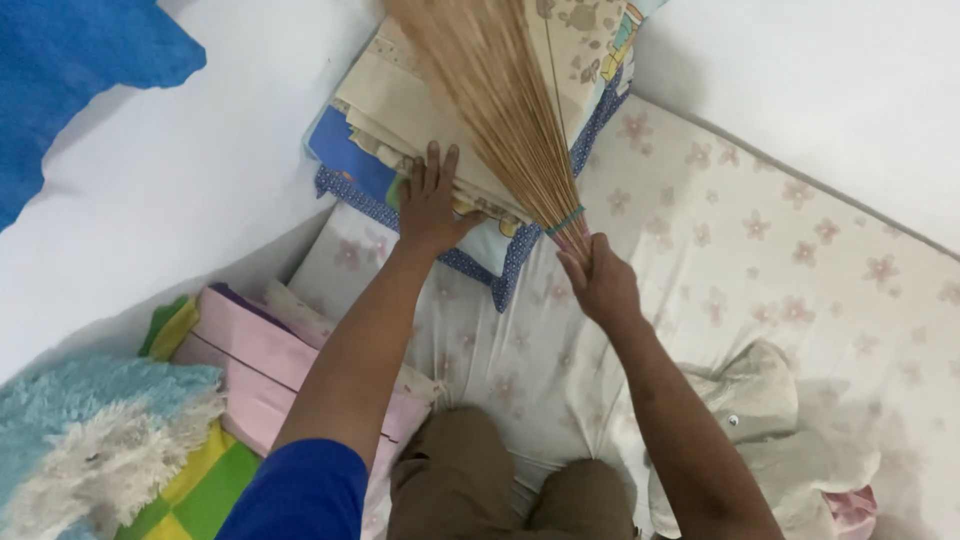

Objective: Tidying and organizing pillows, plush toys, and blankets on a bed.

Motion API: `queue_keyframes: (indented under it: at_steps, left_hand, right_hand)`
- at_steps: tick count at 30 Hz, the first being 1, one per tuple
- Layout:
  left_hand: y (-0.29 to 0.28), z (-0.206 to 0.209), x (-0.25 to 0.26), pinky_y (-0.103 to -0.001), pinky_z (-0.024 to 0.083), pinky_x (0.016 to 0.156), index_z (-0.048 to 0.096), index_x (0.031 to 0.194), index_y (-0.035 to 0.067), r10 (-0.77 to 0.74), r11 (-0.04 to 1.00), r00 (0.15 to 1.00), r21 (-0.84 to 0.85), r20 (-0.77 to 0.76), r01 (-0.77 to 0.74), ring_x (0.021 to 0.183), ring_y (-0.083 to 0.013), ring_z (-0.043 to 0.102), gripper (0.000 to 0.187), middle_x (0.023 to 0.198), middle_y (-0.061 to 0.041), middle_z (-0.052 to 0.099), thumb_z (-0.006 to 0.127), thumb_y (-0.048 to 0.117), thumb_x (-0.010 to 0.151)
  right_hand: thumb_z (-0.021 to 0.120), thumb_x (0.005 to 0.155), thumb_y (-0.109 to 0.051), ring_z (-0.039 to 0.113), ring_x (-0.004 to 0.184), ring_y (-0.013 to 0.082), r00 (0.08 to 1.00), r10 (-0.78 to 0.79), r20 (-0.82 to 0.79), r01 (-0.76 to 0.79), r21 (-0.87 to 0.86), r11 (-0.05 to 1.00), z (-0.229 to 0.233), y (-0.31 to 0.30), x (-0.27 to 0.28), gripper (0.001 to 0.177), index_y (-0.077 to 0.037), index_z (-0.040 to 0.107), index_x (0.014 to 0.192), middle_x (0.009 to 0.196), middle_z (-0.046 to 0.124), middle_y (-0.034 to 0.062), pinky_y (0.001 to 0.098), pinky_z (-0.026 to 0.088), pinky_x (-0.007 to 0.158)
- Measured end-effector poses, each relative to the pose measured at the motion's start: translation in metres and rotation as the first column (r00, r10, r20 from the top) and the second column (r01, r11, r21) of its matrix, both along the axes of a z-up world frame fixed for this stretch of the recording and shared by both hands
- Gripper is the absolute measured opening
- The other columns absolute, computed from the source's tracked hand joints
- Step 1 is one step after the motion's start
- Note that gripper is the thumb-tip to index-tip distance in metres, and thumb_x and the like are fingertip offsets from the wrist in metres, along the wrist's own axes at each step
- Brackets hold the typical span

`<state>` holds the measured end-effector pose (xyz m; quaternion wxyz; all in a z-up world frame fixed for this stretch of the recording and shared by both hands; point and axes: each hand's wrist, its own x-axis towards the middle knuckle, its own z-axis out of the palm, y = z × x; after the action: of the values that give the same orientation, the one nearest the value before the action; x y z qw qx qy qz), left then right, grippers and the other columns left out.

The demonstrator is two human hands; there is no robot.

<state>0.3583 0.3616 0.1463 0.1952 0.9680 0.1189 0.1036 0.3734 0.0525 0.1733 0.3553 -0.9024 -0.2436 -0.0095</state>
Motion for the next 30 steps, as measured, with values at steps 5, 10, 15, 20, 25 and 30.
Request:
queue_keyframes:
  at_steps: [5,10,15,20,25,30]
  left_hand:
    - [0.006,0.005,-0.004,-0.064,0.025,0.118,0.013,0.165,0.027,-0.018,1.000,0.998,-0.012,-0.056,0.017,0.154,-0.0455,0.020,0.118,0.172,-0.013,0.011,0.084,0.058,0.076]
    - [0.004,-0.005,0.000,-0.062,0.025,0.120,0.014,0.166,0.026,-0.019,1.000,1.000,-0.010,0.004,0.019,0.154,-0.0455,0.021,0.117,0.173,-0.013,0.012,0.084,0.055,0.077]
    - [0.002,0.007,-0.004,-0.059,0.025,0.121,0.015,0.165,0.027,-0.012,0.999,0.999,-0.032,-0.034,0.011,0.155,-0.0441,0.019,0.116,0.172,-0.011,0.012,0.085,0.051,0.076]
    - [-0.006,0.001,-0.005,-0.058,0.023,0.121,0.014,0.165,0.025,0.018,0.999,0.997,-0.029,-0.071,-0.020,0.154,-0.0465,0.015,0.116,0.173,-0.014,0.010,0.086,0.048,0.077]
    - [0.009,-0.039,0.011,-0.064,0.020,0.118,0.009,0.158,0.015,0.027,0.999,0.995,0.035,-0.098,-0.023,0.152,-0.0468,0.011,0.120,0.165,-0.019,0.006,0.088,0.058,0.077]
    - [-0.008,0.006,-0.005,-0.064,0.026,0.117,0.012,0.166,0.024,0.025,0.999,0.992,-0.029,-0.127,-0.029,0.156,-0.0472,0.010,0.116,0.173,-0.014,0.003,0.086,0.039,0.078]
  right_hand:
    - [0.057,0.106,-0.054,0.068,0.075,0.0500,0.939,-0.320,-0.123,0.273,-0.297,0.915,-0.025,-0.028,0.057,0.053,-0.002,0.053,0.105,0.081,0.068,0.0290,0.0571,0.054,0.065]
    - [0.056,0.105,-0.056,0.069,0.082,0.0497,0.881,-0.453,-0.135,0.445,-0.082,0.892,0.006,-0.025,0.016,0.056,0.000,0.060,0.103,0.086,0.069,0.0313,0.0566,0.054,0.070]
    - [0.060,0.103,-0.058,0.067,0.078,0.0517,0.916,-0.379,-0.134,0.316,-0.343,0.885,-0.035,-0.046,0.010,0.061,0.002,0.059,0.102,0.080,0.068,0.0333,0.0577,0.052,0.068]
    - [0.054,0.105,-0.059,0.069,0.080,0.0478,0.840,-0.487,-0.240,0.487,-0.065,0.871,-0.010,-0.025,-0.030,0.058,-0.001,0.061,0.105,0.084,0.070,0.0288,0.0555,0.054,0.070]
    - [0.055,0.093,-0.061,0.069,0.071,0.0481,0.988,-0.142,-0.063,0.123,-0.233,0.965,-0.009,-0.026,-0.026,0.062,0.001,0.060,0.099,0.077,0.071,0.0262,0.0553,0.053,0.063]
    - [0.052,0.107,-0.063,0.071,0.072,0.0426,0.791,-0.535,-0.296,0.515,-0.150,0.844,-0.028,-0.042,-0.026,0.064,-0.001,0.062,0.096,0.078,0.070,0.0249,0.0504,0.055,0.064]
